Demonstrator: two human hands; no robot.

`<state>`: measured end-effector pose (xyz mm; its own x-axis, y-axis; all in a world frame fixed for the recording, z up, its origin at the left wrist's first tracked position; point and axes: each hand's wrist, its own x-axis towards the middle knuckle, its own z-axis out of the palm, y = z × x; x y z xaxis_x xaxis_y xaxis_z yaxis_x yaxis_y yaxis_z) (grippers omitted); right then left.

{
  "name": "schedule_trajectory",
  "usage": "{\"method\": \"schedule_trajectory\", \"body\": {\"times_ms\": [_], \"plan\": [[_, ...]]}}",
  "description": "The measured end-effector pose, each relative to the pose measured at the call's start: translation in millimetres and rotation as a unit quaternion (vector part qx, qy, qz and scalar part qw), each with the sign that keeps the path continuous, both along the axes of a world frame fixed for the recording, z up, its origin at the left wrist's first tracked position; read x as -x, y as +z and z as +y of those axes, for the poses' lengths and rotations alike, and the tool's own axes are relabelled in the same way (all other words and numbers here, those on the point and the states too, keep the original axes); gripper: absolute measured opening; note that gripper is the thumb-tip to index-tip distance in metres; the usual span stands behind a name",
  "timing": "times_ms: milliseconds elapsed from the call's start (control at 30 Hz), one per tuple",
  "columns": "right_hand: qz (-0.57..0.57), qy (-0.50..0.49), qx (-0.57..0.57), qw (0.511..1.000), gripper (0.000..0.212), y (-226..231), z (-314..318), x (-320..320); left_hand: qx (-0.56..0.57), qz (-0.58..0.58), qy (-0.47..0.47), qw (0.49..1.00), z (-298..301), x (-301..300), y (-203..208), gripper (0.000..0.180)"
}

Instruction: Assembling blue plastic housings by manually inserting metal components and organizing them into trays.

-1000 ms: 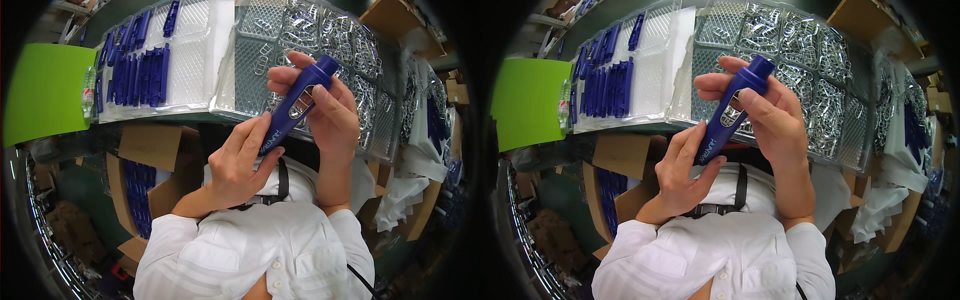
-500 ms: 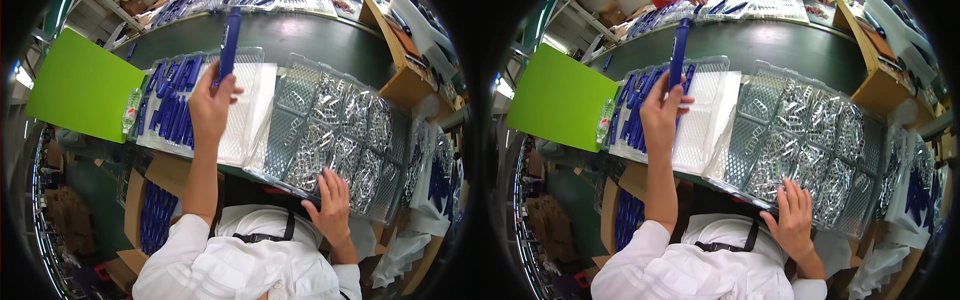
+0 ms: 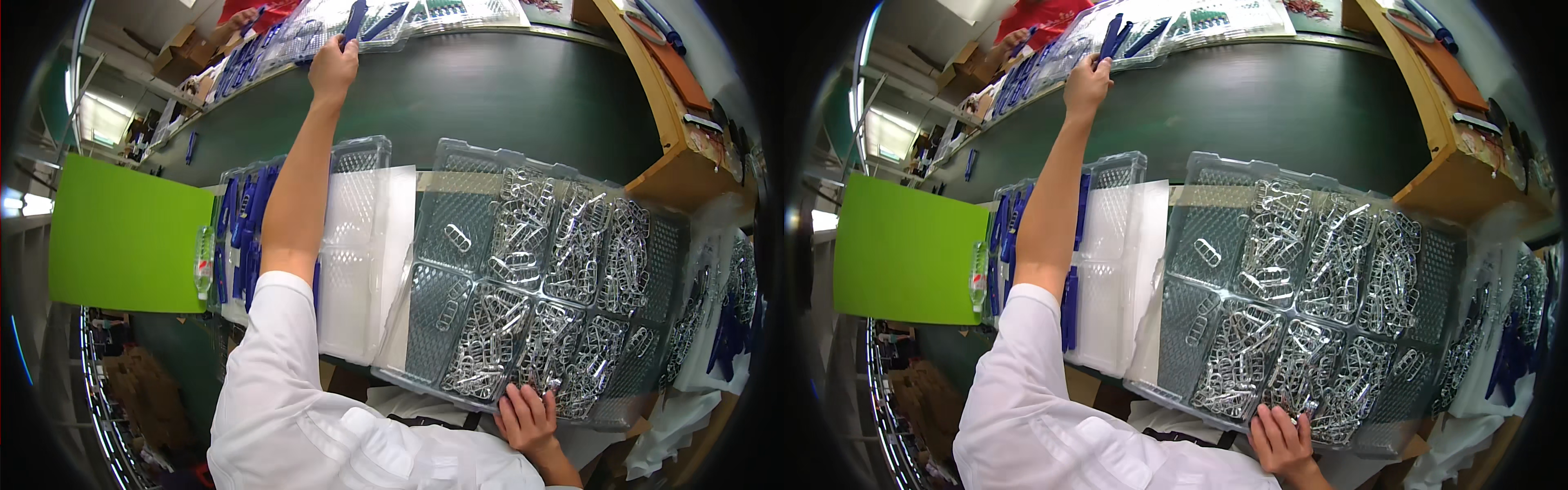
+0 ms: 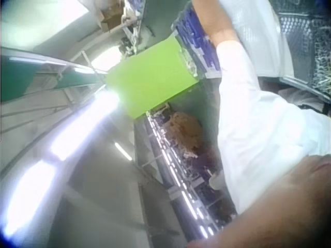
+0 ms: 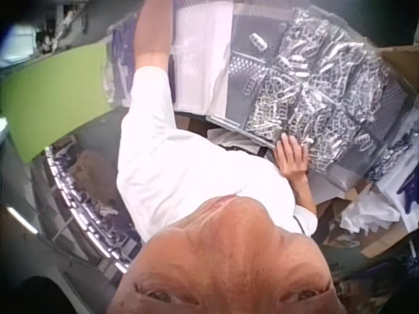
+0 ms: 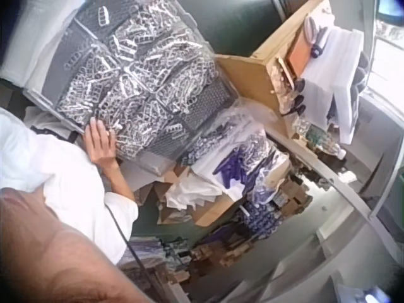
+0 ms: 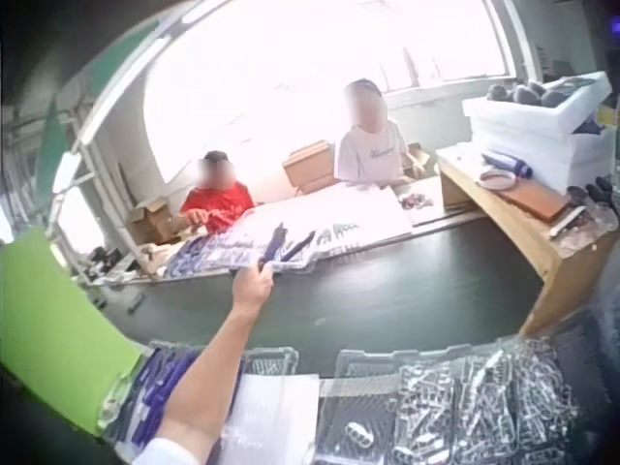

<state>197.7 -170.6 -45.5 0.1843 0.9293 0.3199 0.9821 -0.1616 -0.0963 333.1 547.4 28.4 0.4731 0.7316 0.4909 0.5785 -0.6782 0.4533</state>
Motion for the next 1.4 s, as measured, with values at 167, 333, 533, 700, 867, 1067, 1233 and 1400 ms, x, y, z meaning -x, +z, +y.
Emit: {"method": "schedule_trajectory", "body": {"times_ms": [167, 333, 533, 700, 867, 1067, 1233, 1400], "plan": [[-0.012, 0.029, 0.021, 0.999, 0.021, 1, -2, -8, -0.074, 0.028, 0.017, 0.997, 66, -87, -26, 0.05], [0.005, 0.026, 0.044, 0.999, 0.019, 7, -5, -4, 0.034, -0.28, -0.131, 0.95, 58, -111, -48, 0.059], [0.026, 0.064, -0.003, 0.998, 0.02, -1, 2, -12, -0.152, -0.141, -0.143, 0.968, 26, 103, 10, 0.048], [-0.004, 0.057, -0.046, 0.997, 0.018, -4, 4, -5, -0.072, -0.093, -0.025, 0.993, -99, 392, 55, 0.047], [-0.002, 0.098, -0.077, 0.992, 0.018, -10, -12, -6, -0.037, 0.023, 0.194, 0.98, -252, 722, -14, 0.044], [0.014, 0.097, -0.074, 0.992, 0.021, 3, -8, 4, 0.265, 0.168, 0.387, 0.867, -458, 901, -117, 0.048], [-0.014, 0.088, -0.072, 0.993, 0.025, 5, -8, 8, 0.284, 0.318, 0.303, 0.852, -524, 903, -202, 0.056], [-0.022, 0.101, -0.088, 0.991, 0.025, 7, -7, 10, 0.258, 0.325, 0.353, 0.839, -549, 904, -223, 0.058]]}}
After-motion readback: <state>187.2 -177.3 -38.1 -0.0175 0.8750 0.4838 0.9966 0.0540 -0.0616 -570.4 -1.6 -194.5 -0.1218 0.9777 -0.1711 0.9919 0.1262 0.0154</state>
